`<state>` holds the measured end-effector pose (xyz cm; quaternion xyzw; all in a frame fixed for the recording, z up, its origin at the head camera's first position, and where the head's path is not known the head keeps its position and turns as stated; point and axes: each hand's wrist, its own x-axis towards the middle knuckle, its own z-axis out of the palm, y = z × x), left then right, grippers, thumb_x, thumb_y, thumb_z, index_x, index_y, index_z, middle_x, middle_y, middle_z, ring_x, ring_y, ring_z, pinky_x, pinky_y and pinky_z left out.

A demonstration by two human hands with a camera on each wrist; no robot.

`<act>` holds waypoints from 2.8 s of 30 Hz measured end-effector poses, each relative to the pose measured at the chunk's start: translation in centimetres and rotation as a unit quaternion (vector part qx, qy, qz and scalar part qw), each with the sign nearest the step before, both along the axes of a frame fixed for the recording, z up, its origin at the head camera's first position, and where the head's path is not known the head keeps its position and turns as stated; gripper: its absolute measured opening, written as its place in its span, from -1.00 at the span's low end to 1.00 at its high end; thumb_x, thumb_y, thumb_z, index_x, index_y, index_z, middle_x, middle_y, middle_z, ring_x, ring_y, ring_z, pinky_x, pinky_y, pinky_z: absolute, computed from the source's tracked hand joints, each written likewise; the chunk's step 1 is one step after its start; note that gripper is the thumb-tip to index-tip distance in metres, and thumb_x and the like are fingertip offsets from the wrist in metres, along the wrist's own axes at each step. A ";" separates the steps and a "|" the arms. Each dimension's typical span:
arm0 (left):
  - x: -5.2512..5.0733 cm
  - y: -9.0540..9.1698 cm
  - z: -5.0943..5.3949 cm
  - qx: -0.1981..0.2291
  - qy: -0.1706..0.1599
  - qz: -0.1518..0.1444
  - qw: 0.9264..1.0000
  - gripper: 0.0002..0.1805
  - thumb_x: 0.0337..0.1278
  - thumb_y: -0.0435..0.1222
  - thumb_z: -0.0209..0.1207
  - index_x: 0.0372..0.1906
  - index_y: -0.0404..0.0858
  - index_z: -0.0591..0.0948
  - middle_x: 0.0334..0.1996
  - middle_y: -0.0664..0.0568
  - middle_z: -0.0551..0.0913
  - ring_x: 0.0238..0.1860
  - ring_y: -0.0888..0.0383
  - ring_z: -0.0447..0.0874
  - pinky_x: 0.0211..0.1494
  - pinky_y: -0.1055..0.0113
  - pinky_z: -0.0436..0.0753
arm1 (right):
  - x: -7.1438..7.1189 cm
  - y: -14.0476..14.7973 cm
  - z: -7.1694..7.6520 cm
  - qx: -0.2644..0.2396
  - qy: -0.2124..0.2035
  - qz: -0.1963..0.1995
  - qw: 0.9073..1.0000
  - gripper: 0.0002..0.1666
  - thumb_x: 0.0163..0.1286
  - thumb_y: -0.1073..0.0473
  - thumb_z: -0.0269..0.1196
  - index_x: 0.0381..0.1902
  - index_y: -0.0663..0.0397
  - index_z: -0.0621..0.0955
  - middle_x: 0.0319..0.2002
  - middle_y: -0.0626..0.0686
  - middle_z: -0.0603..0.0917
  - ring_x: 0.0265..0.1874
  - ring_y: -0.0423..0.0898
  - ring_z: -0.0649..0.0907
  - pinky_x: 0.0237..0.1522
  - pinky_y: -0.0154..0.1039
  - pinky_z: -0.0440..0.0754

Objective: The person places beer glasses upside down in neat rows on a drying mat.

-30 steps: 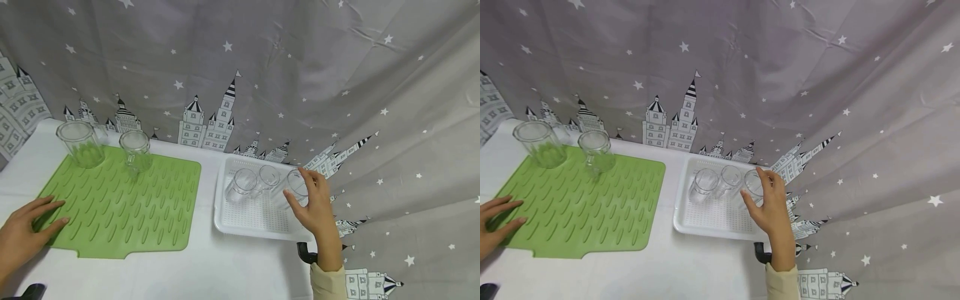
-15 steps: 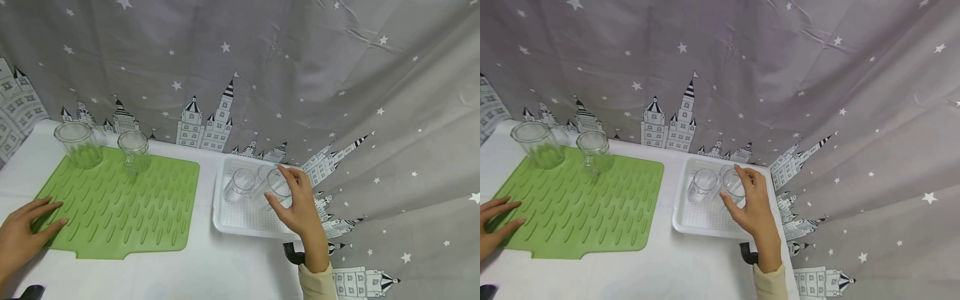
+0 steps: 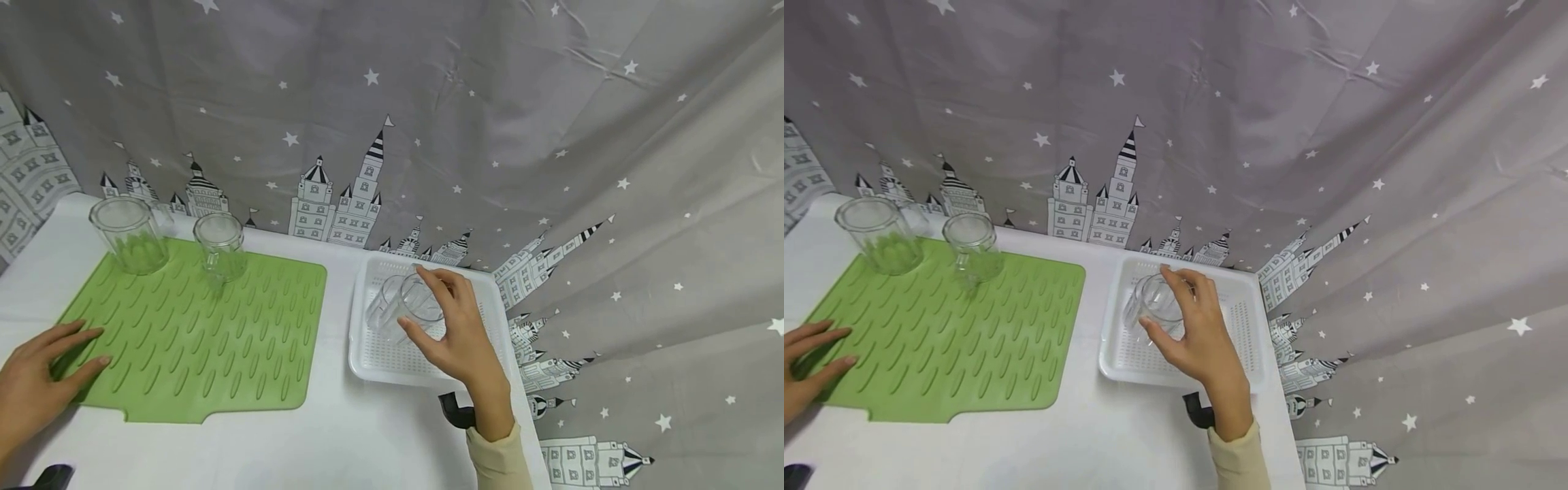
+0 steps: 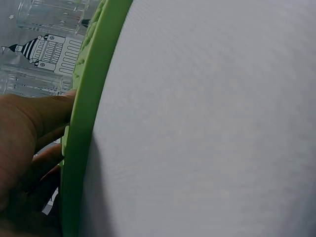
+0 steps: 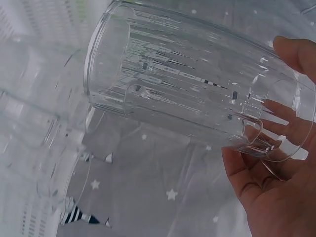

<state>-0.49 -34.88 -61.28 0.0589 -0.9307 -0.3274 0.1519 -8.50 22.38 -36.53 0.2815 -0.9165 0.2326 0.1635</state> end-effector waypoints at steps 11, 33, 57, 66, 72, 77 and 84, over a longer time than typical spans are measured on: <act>-0.1 -0.1 0.1 0.004 0.005 0.002 1.000 -0.37 0.48 -0.21 0.33 0.44 -0.49 0.49 0.61 -0.51 0.23 0.68 -0.53 0.02 0.78 -0.42 -0.10 | -0.7 -2.7 -0.3 0.001 -0.011 0.039 0.999 -0.05 0.35 -0.08 0.49 0.64 -0.17 0.40 0.42 0.10 0.48 0.40 0.03 0.46 0.36 0.05 0.65; -0.1 0.0 1.1 0.008 -0.001 -0.014 1.000 -0.39 0.39 -0.29 0.39 0.40 -0.52 0.52 0.55 -0.57 0.29 0.60 -0.64 0.11 0.73 -0.49 -0.04 | -1.3 -9.0 -1.6 0.008 0.003 0.125 0.992 -0.01 0.35 -0.10 0.51 0.64 -0.06 0.37 0.41 0.12 0.47 0.39 0.00 0.47 0.43 -0.06 0.62; 0.3 1.2 1.6 0.000 -0.044 -0.006 0.999 -0.31 0.44 -0.19 0.37 0.48 -0.46 0.46 0.61 -0.53 0.22 0.61 -0.64 0.03 0.62 -0.61 0.00 | -1.0 -12.7 -2.9 0.018 0.007 0.163 0.986 0.03 0.35 -0.14 0.51 0.65 -0.02 0.33 0.43 0.15 0.48 0.45 0.00 0.49 0.53 -0.15 0.58; 0.0 1.6 1.8 0.001 -0.042 0.004 0.999 -0.35 0.42 -0.25 0.38 0.45 -0.49 0.48 0.58 -0.55 0.24 0.59 -0.64 0.08 0.58 -0.63 0.06 | -1.0 -12.8 -2.9 0.019 -0.002 0.159 0.987 0.03 0.36 -0.14 0.51 0.65 -0.04 0.34 0.44 0.17 0.48 0.45 0.01 0.49 0.51 -0.12 0.61; -0.3 3.1 2.6 -0.022 0.002 0.008 1.000 -0.46 0.40 -0.40 0.30 0.40 -0.48 0.52 0.48 -0.56 0.37 0.45 -0.67 0.26 0.49 -0.64 0.17 | -1.0 -12.8 -3.0 0.017 -0.012 0.160 0.987 0.03 0.36 -0.15 0.51 0.65 -0.04 0.33 0.45 0.16 0.47 0.47 0.01 0.48 0.52 -0.10 0.60; -0.7 5.2 4.2 0.022 0.033 -0.020 0.999 -0.45 0.45 -0.35 0.28 0.46 -0.39 0.52 0.48 -0.52 0.41 0.43 -0.66 0.30 0.58 -0.60 0.13 | -1.1 -13.0 -3.1 0.016 -0.010 0.165 0.986 0.04 0.37 -0.15 0.51 0.66 -0.04 0.32 0.44 0.16 0.47 0.46 0.01 0.49 0.52 -0.12 0.59; -1.3 10.2 5.9 0.082 0.056 -0.089 0.991 -0.39 0.37 -0.34 0.40 0.49 -0.18 0.57 0.48 -0.34 0.51 0.65 -0.01 0.32 0.82 0.03 0.19 | -1.1 -13.3 -3.1 0.018 -0.006 0.168 0.986 0.05 0.36 -0.16 0.50 0.66 -0.02 0.32 0.45 0.17 0.46 0.46 0.00 0.49 0.54 -0.14 0.57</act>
